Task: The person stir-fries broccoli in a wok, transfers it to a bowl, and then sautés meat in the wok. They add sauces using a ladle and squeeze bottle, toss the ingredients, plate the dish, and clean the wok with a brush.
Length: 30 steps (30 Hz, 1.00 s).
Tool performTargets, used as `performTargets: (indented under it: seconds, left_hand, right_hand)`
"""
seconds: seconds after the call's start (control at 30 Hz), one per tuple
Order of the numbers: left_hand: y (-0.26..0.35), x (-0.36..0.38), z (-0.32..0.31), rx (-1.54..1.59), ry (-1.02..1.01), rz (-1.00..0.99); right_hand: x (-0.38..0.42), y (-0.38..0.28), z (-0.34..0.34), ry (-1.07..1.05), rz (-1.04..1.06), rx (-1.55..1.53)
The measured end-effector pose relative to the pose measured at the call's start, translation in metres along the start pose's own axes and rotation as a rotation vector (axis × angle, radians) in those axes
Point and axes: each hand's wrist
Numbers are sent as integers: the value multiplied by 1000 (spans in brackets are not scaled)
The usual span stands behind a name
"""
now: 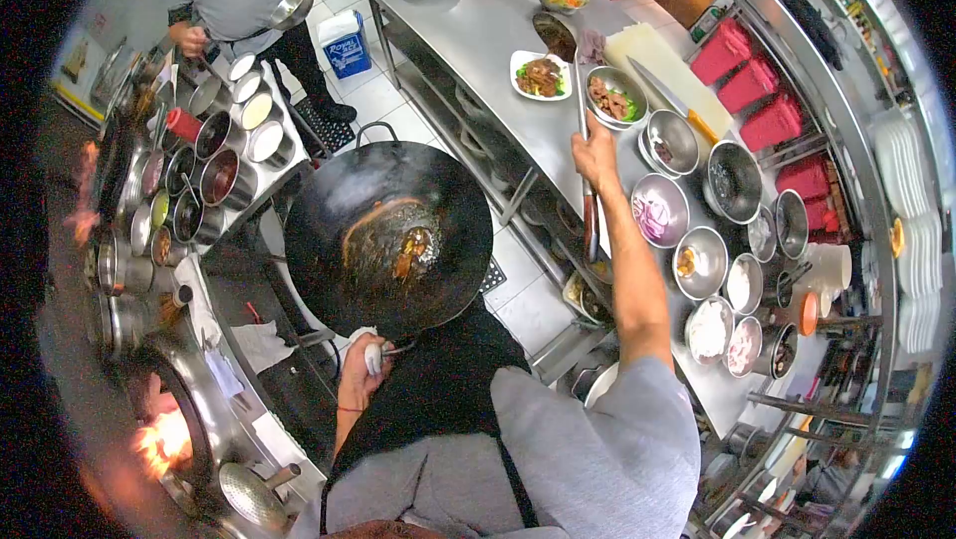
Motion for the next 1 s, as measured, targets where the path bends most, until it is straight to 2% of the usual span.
performTargets:
  seconds: [0.17, 0.23, 0.3, 0.37, 0.47, 0.57, 0.7, 0.8, 0.83, 0.87, 0.9, 1.0]
  left_hand:
    - [3, -8, 15, 14, -45, 15]
    - [6, -7, 21, 17, -40, 10]
    - [10, -5, 21, -22, -44, -22]
    - [13, -5, 23, -4, -63, -27]
    - [16, -9, 31, -22, -77, -33]
    - [22, -9, 35, -27, -94, -45]
    - [24, -13, 37, -31, -131, -48]
    - [32, -7, 28, -68, -85, -80]
    - [32, -8, 29, -64, -84, -76]
    - [31, -11, 31, -77, -93, -94]
    - [31, -13, 33, -93, -104, -112]
    - [37, -11, 34, -133, -101, -129]
  right_hand:
    - [8, -9, 3, -45, 28, 36]
    - [12, -2, -1, 2, -15, -52]
    - [9, -7, 0, -107, -158, -157]
    - [16, -10, -9, -2, -141, -167]
    - [17, -17, -8, -9, -183, -184]
    - [20, -21, -7, -40, -248, -296]
    - [69, -67, -1, -93, -335, -761]
    - [122, -102, -1, -337, -386, -661]
    - [138, -119, -4, -392, -416, -545]
    - [152, -122, -12, -438, -494, -472]
    - [163, -129, -20, -562, -469, -416]
    - [186, -111, -64, -710, -445, -227]
Point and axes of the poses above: each hand's wrist, its own x-axis away from the middle knuckle, its own z-axis out of the back of the hand, y = z × x, and after that the axes turned 3 degrees about z, right-handed
